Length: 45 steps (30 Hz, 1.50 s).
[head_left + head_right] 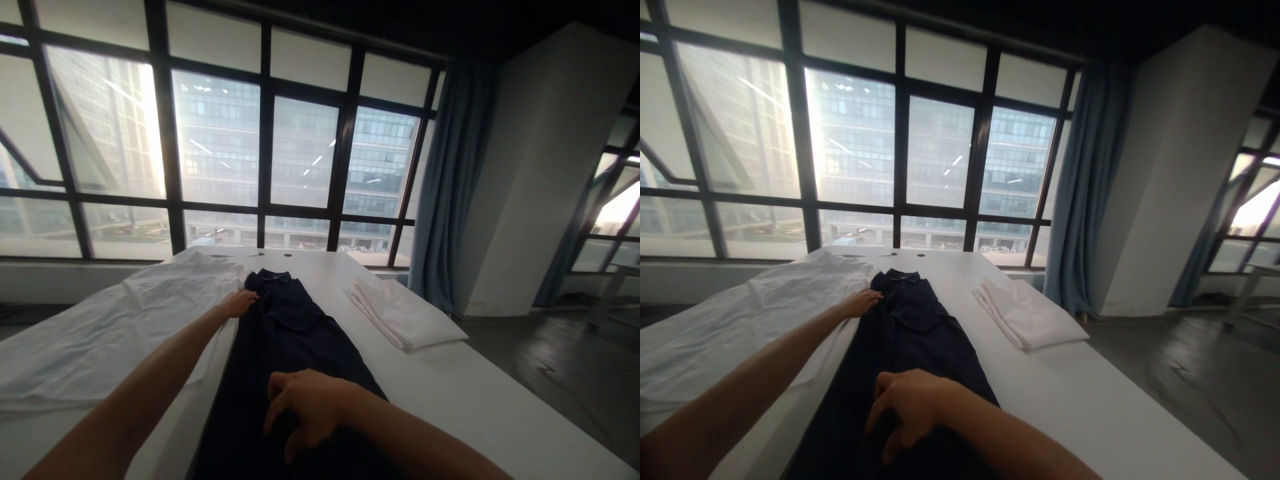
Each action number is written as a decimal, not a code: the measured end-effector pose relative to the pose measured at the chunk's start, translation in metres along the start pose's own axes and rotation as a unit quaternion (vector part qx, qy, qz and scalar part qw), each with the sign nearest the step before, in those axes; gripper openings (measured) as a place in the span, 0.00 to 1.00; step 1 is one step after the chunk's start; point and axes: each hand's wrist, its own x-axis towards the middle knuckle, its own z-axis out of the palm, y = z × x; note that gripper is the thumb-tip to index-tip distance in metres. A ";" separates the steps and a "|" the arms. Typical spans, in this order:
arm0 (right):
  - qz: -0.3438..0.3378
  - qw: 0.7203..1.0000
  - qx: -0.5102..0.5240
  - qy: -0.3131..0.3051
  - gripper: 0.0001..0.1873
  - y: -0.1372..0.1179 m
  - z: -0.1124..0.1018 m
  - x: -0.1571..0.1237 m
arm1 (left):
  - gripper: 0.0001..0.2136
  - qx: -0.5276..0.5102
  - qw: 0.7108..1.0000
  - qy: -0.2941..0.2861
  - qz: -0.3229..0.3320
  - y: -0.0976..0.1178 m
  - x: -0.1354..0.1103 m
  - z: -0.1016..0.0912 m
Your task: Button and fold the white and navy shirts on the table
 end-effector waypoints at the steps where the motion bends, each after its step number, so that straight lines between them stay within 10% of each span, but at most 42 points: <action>1: -0.016 1.000 0.000 0.001 0.21 0.001 0.002 0.000 | 0.19 0.006 1.000 -0.003 0.002 -0.001 0.003 -0.002; 10: -0.073 0.968 0.175 0.163 0.11 0.006 0.030 -0.010 | 0.07 0.058 0.996 -0.056 0.029 -0.005 0.029 -0.028; 14: -0.111 0.963 0.212 0.126 0.10 0.023 0.042 -0.010 | 0.05 0.098 0.989 -0.100 0.044 0.000 0.038 -0.032; 20: -0.109 0.980 0.114 0.120 0.14 0.033 0.055 0.001 | 0.09 0.046 0.995 -0.054 0.072 0.002 0.043 -0.010; 25: -0.067 0.987 0.005 0.145 0.21 0.018 0.054 0.009 | 0.24 0.009 0.999 0.035 -0.038 -0.012 0.048 0.022; 31: -0.058 0.991 -0.065 0.102 0.25 0.019 0.064 0.011 | 0.30 -0.004 0.990 -0.087 -0.111 -0.021 0.049 0.048; 40: -0.064 0.994 -0.030 0.083 0.31 0.015 0.056 0.006 | 0.20 0.016 0.999 0.026 0.013 0.014 0.033 0.001; 45: -0.051 0.997 0.028 0.059 0.38 0.006 0.042 -0.001 | 0.12 -0.009 0.986 -0.131 0.102 0.041 0.022 -0.025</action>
